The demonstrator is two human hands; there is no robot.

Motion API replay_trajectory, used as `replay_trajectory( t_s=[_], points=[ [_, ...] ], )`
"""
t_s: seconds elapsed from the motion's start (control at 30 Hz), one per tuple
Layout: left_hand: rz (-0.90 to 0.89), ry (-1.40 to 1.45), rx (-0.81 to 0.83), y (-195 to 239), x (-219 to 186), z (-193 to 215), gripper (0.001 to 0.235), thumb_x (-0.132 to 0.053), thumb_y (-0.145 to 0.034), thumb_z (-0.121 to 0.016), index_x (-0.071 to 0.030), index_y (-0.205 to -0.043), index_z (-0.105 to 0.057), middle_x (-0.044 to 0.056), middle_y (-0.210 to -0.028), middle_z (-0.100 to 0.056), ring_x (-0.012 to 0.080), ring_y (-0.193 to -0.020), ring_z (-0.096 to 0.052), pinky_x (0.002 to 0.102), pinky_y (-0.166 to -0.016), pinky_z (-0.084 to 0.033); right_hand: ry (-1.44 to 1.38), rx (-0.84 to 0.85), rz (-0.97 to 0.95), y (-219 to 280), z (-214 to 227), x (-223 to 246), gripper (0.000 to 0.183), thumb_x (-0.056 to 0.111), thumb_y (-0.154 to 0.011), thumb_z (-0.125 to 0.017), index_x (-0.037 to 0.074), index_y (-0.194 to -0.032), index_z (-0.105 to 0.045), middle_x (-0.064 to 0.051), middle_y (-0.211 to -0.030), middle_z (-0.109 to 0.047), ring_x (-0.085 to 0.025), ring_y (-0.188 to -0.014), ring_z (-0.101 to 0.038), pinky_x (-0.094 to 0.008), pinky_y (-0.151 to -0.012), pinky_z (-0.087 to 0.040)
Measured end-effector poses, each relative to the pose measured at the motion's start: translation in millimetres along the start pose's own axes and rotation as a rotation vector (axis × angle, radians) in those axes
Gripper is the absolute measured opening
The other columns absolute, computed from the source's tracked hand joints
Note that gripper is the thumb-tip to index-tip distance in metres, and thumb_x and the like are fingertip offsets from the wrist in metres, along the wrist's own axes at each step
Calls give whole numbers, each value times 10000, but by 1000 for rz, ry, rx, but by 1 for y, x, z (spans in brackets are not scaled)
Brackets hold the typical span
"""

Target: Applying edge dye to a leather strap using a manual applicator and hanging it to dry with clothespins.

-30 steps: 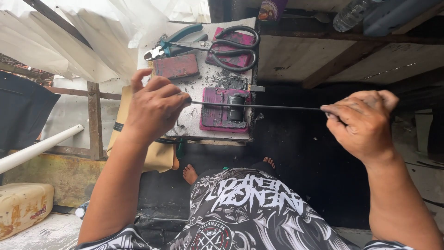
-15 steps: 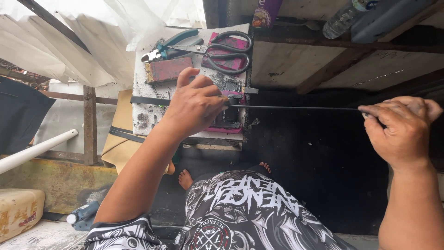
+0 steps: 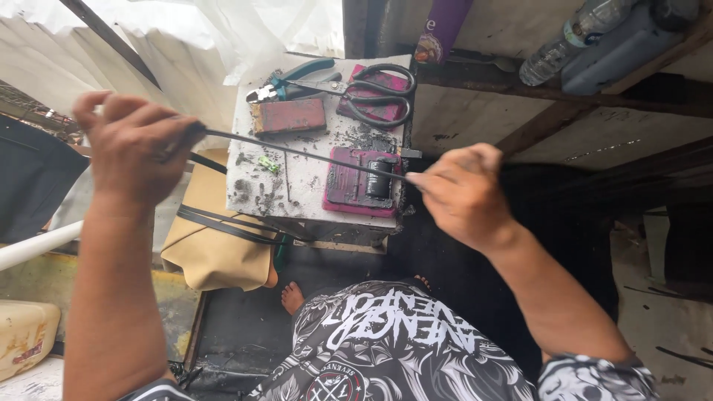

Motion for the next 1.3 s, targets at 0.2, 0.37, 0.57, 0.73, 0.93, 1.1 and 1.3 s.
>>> replay_trajectory(
  t_s=[0.2, 0.37, 0.57, 0.73, 0.93, 1.1, 1.3],
  points=[
    [107, -82, -48, 47, 43, -1, 293, -293, -1204, -910, -278, -930, -806, -119, -980, -776, 221, -1031, -628, 453, -1176, -293, -73, -43, 80, -30, -47, 18, 226, -42, -871, -817, 110, -1038, -805, 35, -861, -649, -217, -928, -579, -443, -925, -323],
    [102, -86, -33, 53, 41, -11, 264, -355, -1173, -892, -296, -937, -790, -141, -980, -770, 216, -1036, -618, 443, -1140, -292, -61, -51, 76, -30, -56, 14, 225, -27, -867, -830, 128, -1030, -817, 32, -887, -698, -222, -919, -596, -423, -919, -306],
    [43, -16, -7, 27, -2, -22, 244, -389, -1116, -852, -312, -895, -787, -141, -978, -789, 180, -985, -626, 402, -1087, -284, -21, -25, -6, -2, -29, -5, 224, -9, -836, -795, 147, -993, -828, 55, -857, -705, -199, -919, -599, -414, -944, -271],
    [11, 46, -8, 8, -44, -44, 140, -384, -1018, -825, -359, -892, -768, -138, -913, -761, 161, -964, -615, 408, -1063, -306, 48, -15, -81, 40, -1, -29, 207, -4, -853, -781, 166, -966, -814, 60, -863, -699, -192, -935, -598, -441, -965, -293],
    [-49, 169, -12, -25, -96, -39, 132, -334, -992, -797, -317, -867, -761, -118, -853, -738, 158, -958, -610, 403, -1041, -284, 169, 18, -171, 88, 33, -49, 190, 5, -869, -814, 166, -970, -828, 49, -886, -719, -208, -997, -619, -446, -1018, -296],
    [-148, 235, -34, -47, -128, -39, 225, -308, -997, -818, -262, -799, -723, -136, -808, -682, 190, -923, -591, 404, -1017, -280, 246, 44, -230, 112, 61, -60, 193, -15, -899, -836, 166, -966, -844, 50, -914, -757, -222, -1016, -674, -442, -1046, -278],
    [-174, 361, -48, -68, -161, -41, 255, -286, -1023, -747, -250, -772, -718, -115, -715, -610, 215, -880, -537, 416, -980, -294, 355, 91, -310, 141, 86, -78, 171, 33, -952, -849, 193, -1014, -849, 45, -1000, -782, -221, -1074, -686, -450, -1075, -283]
  ],
)
Point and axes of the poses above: each hand's wrist, its own y-axis away from the middle knuckle, its own z-axis out of the back of the hand, x = y × z, the point moved 3 cm from there along -y, towards the middle knuckle
